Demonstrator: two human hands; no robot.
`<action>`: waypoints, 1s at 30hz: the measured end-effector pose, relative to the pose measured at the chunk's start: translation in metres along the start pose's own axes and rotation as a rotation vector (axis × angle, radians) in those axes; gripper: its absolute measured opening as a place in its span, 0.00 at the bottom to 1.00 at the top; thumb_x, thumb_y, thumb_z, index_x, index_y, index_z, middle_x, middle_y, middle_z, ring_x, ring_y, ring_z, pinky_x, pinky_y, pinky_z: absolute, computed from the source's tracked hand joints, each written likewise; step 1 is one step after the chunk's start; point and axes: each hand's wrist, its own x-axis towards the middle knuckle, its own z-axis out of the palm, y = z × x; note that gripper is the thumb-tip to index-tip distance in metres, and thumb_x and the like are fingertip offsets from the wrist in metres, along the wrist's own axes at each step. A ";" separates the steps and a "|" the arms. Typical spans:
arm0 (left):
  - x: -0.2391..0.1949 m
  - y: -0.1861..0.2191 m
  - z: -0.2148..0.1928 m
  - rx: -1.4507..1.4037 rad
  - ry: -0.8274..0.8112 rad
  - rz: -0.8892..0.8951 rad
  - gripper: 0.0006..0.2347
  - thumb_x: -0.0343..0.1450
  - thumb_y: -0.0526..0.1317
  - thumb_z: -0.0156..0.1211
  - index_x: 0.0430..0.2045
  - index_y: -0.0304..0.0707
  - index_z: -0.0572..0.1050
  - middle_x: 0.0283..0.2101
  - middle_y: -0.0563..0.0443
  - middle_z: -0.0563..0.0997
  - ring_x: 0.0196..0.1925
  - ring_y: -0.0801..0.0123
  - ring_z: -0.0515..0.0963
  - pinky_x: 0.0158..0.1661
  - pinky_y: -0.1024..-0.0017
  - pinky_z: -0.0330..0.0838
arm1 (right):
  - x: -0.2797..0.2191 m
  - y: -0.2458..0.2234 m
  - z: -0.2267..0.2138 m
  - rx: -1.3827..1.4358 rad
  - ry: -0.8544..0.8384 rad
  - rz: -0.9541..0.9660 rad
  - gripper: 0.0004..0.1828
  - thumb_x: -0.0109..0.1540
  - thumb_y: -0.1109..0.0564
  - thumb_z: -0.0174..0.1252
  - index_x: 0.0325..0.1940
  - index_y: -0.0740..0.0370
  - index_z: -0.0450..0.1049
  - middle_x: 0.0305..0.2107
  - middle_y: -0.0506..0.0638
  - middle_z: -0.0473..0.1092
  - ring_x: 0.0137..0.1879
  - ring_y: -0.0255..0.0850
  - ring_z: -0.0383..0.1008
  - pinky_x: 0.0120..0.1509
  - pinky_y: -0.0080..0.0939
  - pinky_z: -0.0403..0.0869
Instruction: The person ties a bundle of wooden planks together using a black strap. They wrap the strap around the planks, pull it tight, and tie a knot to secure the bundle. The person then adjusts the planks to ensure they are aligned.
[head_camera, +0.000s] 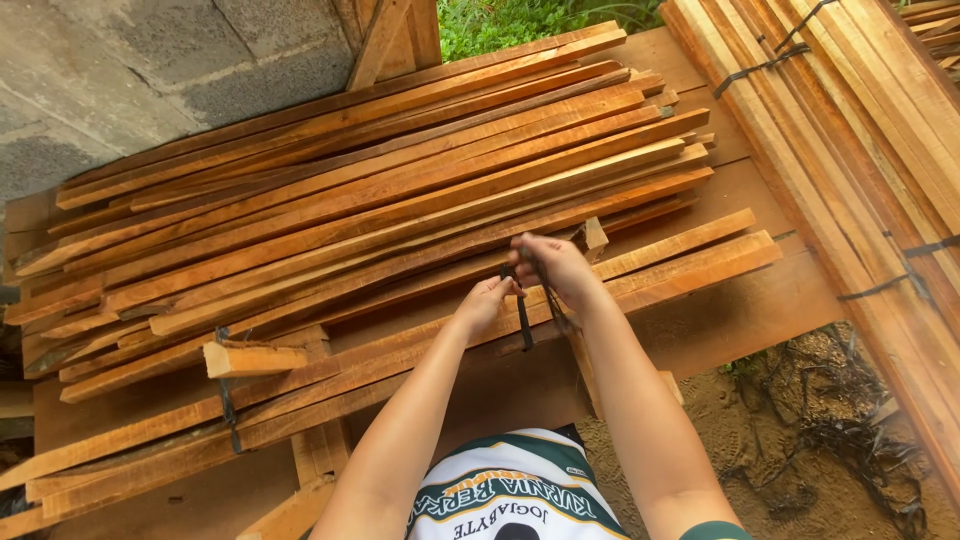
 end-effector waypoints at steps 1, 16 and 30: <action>0.009 -0.005 -0.003 0.002 -0.001 -0.001 0.14 0.80 0.44 0.47 0.36 0.40 0.82 0.47 0.43 0.84 0.63 0.55 0.73 0.67 0.49 0.56 | 0.003 -0.010 0.001 0.002 0.001 0.000 0.18 0.68 0.47 0.59 0.50 0.65 0.79 0.34 0.56 0.79 0.32 0.41 0.81 0.35 0.44 0.83; 0.037 -0.001 -0.015 -0.240 0.085 -0.026 0.14 0.79 0.46 0.49 0.39 0.40 0.83 0.33 0.54 0.84 0.36 0.77 0.80 0.40 0.79 0.76 | 0.063 0.059 0.002 -0.191 0.258 -0.231 0.24 0.73 0.45 0.51 0.64 0.65 0.70 0.33 0.59 0.79 0.37 0.43 0.82 0.41 0.40 0.82; 0.062 -0.021 -0.037 0.420 0.386 0.179 0.15 0.79 0.48 0.48 0.29 0.51 0.83 0.52 0.52 0.80 0.58 0.53 0.78 0.60 0.61 0.69 | -0.012 0.110 0.016 -0.722 0.232 -0.232 0.13 0.70 0.50 0.52 0.47 0.48 0.82 0.33 0.54 0.80 0.47 0.51 0.81 0.50 0.49 0.78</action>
